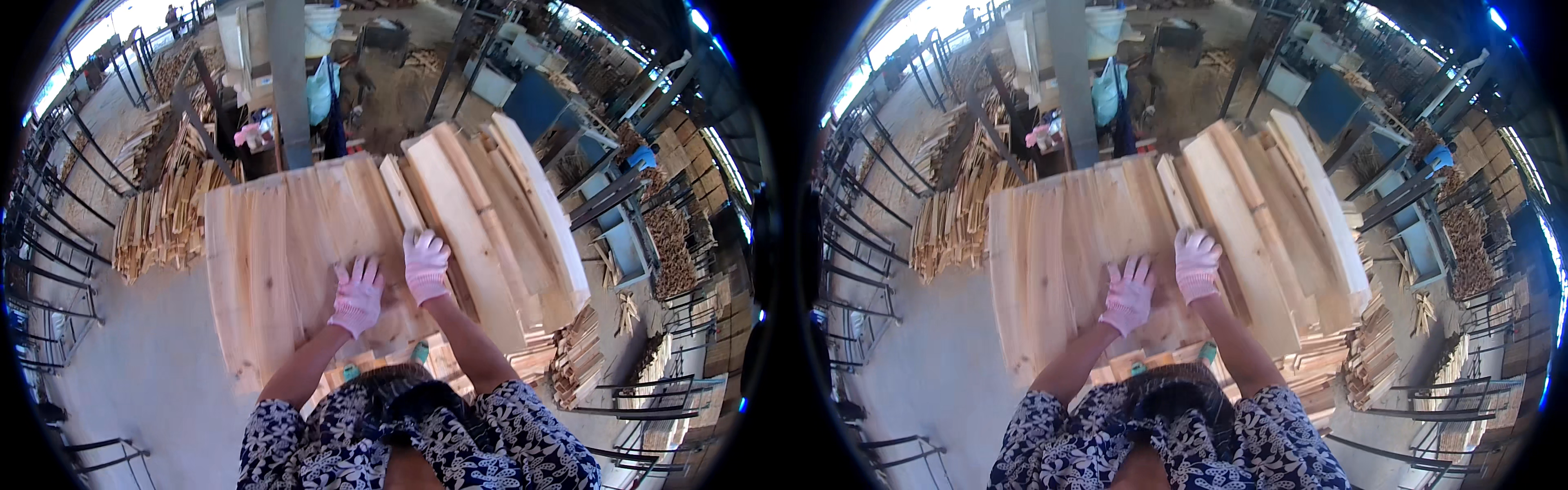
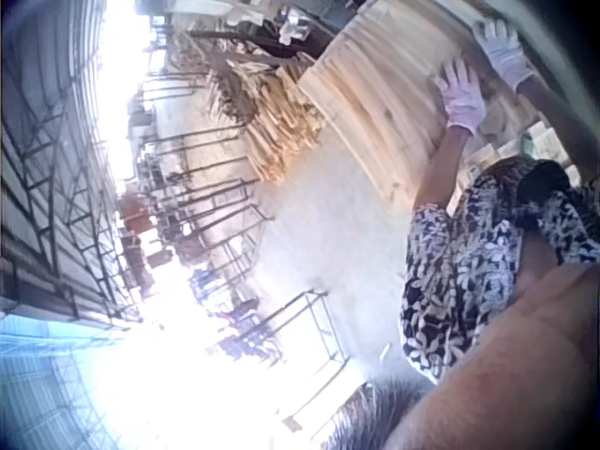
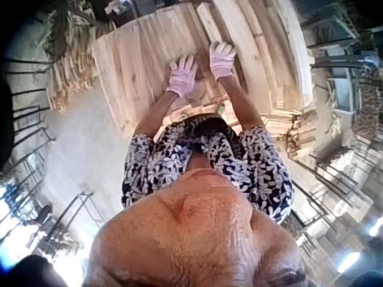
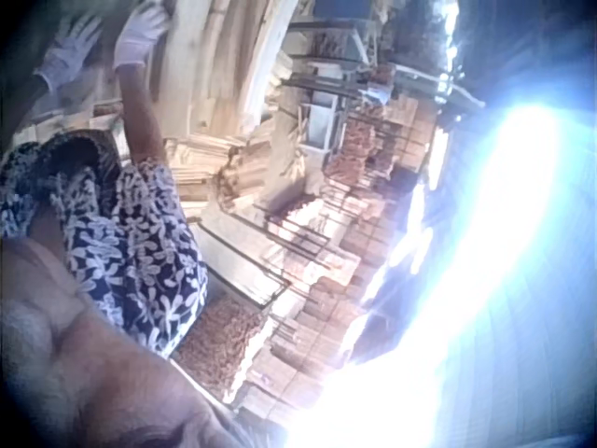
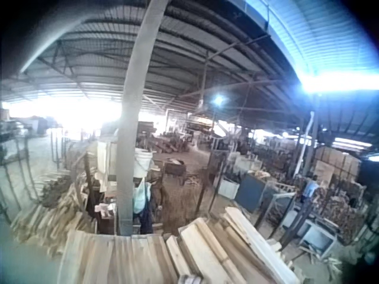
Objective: The person picks up wooden planks from a large pile and stacks them onto a wooden pallet. They wear pink gloves and handle the planks one by one, arranging them neatly on the pallet throughout the video.
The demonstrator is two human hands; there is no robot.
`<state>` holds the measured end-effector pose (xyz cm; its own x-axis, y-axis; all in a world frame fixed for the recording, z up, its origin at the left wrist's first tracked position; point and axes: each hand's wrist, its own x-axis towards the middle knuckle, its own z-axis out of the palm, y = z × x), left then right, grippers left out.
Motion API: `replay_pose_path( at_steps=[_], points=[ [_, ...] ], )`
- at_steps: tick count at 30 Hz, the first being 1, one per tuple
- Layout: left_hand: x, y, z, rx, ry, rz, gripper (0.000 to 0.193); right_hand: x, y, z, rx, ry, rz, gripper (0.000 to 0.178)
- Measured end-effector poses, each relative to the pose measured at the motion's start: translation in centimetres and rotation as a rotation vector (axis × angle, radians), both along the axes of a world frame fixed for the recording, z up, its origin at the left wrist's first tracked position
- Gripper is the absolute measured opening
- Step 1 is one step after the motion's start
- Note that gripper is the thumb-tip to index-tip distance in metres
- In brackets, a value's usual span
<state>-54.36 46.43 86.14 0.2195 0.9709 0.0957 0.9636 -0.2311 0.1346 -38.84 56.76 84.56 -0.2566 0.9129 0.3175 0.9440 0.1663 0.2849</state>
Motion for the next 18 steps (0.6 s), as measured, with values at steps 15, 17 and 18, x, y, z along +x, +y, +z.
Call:
replay_pose_path(
  at_steps=[15, 17, 18],
  points=[
    [0.0, 0.2, 0.0, -0.164, -0.03, 0.034, 0.091, 6.1, -3.1, 15.7, -0.316, 0.382, -0.049, 0.056],
    [1.0, 0.7, 2.6, -0.256, -0.021, 0.057, 0.089, 7.3, -2.3, 15.1, -0.241, 0.143, -0.156, 0.066],
    [2.0, 1.0, 3.4, -0.307, -0.014, 0.064, 0.087, 7.8, -2.1, 14.0, -0.214, 0.021, -0.216, 0.072]
  ],
)
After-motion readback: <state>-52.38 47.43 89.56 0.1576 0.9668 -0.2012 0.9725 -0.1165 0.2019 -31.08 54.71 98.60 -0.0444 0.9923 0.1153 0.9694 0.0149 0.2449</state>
